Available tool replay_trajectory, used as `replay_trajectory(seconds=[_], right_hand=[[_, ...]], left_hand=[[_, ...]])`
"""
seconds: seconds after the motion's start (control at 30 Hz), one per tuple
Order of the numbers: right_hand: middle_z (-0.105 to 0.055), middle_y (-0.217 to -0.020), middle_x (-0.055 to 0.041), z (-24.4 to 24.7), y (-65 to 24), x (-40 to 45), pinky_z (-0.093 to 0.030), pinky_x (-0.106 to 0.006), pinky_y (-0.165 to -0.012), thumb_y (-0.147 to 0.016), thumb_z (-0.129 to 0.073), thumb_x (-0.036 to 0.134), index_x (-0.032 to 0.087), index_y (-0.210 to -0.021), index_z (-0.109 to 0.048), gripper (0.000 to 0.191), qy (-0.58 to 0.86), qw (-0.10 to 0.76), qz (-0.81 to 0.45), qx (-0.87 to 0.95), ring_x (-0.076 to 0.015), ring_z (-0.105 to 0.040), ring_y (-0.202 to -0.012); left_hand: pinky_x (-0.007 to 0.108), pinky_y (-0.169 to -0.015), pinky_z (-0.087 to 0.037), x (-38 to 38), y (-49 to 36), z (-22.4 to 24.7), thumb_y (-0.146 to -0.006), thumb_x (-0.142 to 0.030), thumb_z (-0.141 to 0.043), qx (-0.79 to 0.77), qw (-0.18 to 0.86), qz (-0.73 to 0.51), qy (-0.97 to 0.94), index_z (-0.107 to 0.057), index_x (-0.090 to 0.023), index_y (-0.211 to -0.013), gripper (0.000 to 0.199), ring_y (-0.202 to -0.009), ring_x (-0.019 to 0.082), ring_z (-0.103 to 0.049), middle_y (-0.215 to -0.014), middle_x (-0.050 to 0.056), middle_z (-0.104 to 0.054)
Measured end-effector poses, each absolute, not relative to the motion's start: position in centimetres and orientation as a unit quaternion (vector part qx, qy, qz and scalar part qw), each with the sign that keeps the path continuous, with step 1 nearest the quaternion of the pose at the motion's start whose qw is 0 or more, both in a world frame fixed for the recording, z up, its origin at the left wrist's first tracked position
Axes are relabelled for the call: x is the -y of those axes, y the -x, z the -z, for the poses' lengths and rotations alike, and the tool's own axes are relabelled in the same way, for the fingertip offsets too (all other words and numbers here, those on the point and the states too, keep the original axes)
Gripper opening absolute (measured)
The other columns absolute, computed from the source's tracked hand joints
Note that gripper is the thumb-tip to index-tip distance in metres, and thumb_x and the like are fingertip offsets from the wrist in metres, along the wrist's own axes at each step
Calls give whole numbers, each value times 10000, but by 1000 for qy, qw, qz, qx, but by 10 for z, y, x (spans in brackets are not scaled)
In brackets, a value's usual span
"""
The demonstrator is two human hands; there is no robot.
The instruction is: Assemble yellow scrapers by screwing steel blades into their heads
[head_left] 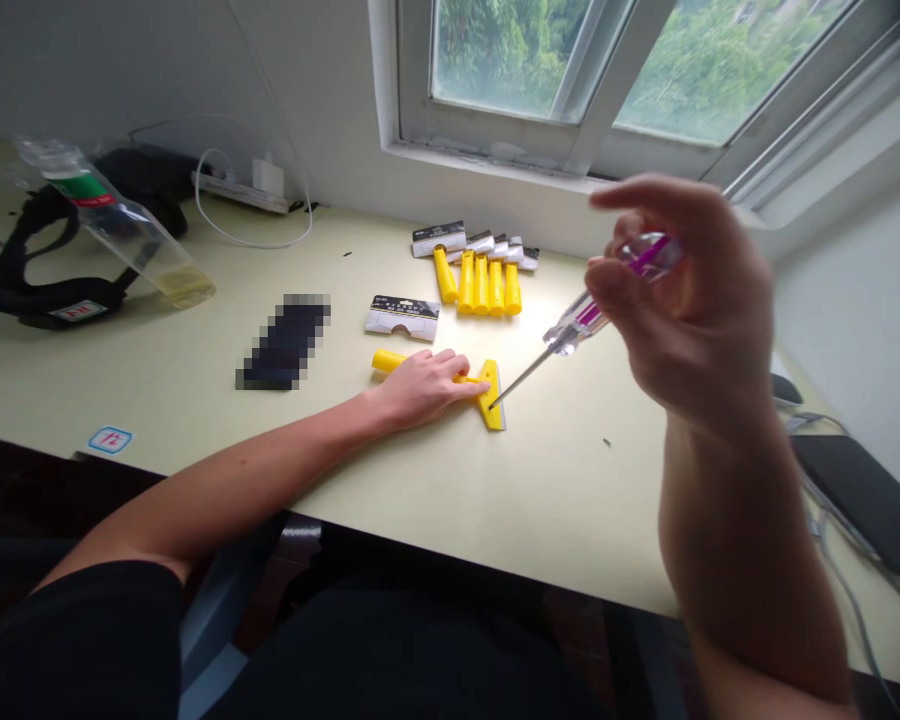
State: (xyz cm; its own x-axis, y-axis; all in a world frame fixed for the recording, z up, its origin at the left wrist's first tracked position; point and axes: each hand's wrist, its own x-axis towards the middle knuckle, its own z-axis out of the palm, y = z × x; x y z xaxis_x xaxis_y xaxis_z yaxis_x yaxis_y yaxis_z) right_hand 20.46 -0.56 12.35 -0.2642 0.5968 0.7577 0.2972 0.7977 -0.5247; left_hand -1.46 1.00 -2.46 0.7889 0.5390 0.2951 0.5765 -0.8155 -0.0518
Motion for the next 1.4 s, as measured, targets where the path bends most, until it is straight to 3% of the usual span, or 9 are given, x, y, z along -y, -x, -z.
replay_trajectory(seconds=[0.07,0.17,0.27,0.37,0.47,0.6,0.73,0.87,1.4], right_hand=[[-622,-1059,6,-122,-203,4,-563,-438,-881,-830,-692,287,381,-1232,-579,428,237,558,-160,779,-209,-642,-971],[-663,-1099,-15,-119,-203,1,-583,-456,-849,-897,-591,328,355,-1116,-648,228,212,596,-208,746,-229,-670,-959],[-650,-1073,-39,-117,-202,1,-571,-449,-893,-849,-657,393,315,-988,-703,165,270,610,-128,734,-244,-648,-992],[-645,-1052,-1,-118,-200,5,-577,-405,-901,-825,-702,358,339,-1070,-666,249,273,603,-102,743,-213,-642,-1025],[-648,-1157,-9,-120,-200,7,-573,-396,-909,-929,-540,261,320,-1141,-657,249,225,600,-190,744,-200,-632,-1091],[-640,-1113,-41,-122,-201,8,-577,-327,-774,-842,-678,301,264,-1034,-709,199,248,604,-123,747,-179,-630,-954],[-669,-1099,-8,-123,-201,10,-552,-339,-903,-920,-574,265,271,-1096,-643,189,230,576,-139,772,-159,-634,-1022],[-641,-1086,-7,-122,-200,12,-567,-303,-819,-876,-651,353,265,-1000,-614,157,281,594,-114,745,-166,-633,-1005],[-600,-1244,-3,-125,-206,17,-561,-377,-933,-905,-568,456,311,-1125,-640,273,312,546,-118,769,-219,-591,-1192]], left_hand=[[295,-703,-427,-11,15,25,-987,-215,-467,299,70,137,942,-612,-339,-1288,356,-885,176,-549,-1032,70,-610],[296,-715,-441,-11,15,24,-979,-200,-479,306,72,133,940,-618,-338,-1282,361,-897,179,-551,-1038,73,-612],[299,-720,-454,-11,14,24,-975,-193,-484,307,78,126,940,-615,-336,-1285,366,-912,187,-552,-1045,79,-611],[295,-715,-462,-11,15,24,-970,-169,-481,307,81,128,940,-602,-337,-1300,389,-903,182,-551,-1048,81,-604],[287,-695,-462,-11,15,26,-968,-158,-473,303,85,133,940,-611,-332,-1289,389,-864,171,-550,-1029,77,-600],[290,-683,-463,-12,15,28,-962,-144,-470,297,96,145,939,-615,-330,-1282,398,-859,177,-555,-1025,76,-604],[285,-673,-462,-13,15,30,-962,-162,-478,299,103,155,936,-617,-333,-1278,385,-854,177,-558,-1038,77,-607],[285,-665,-466,-13,16,29,-960,-153,-465,296,105,158,936,-620,-328,-1278,394,-854,181,-566,-1037,77,-609],[310,-700,-492,-12,15,27,-959,-160,-473,297,96,156,937,-633,-301,-1259,368,-866,186,-578,-1057,88,-616]])
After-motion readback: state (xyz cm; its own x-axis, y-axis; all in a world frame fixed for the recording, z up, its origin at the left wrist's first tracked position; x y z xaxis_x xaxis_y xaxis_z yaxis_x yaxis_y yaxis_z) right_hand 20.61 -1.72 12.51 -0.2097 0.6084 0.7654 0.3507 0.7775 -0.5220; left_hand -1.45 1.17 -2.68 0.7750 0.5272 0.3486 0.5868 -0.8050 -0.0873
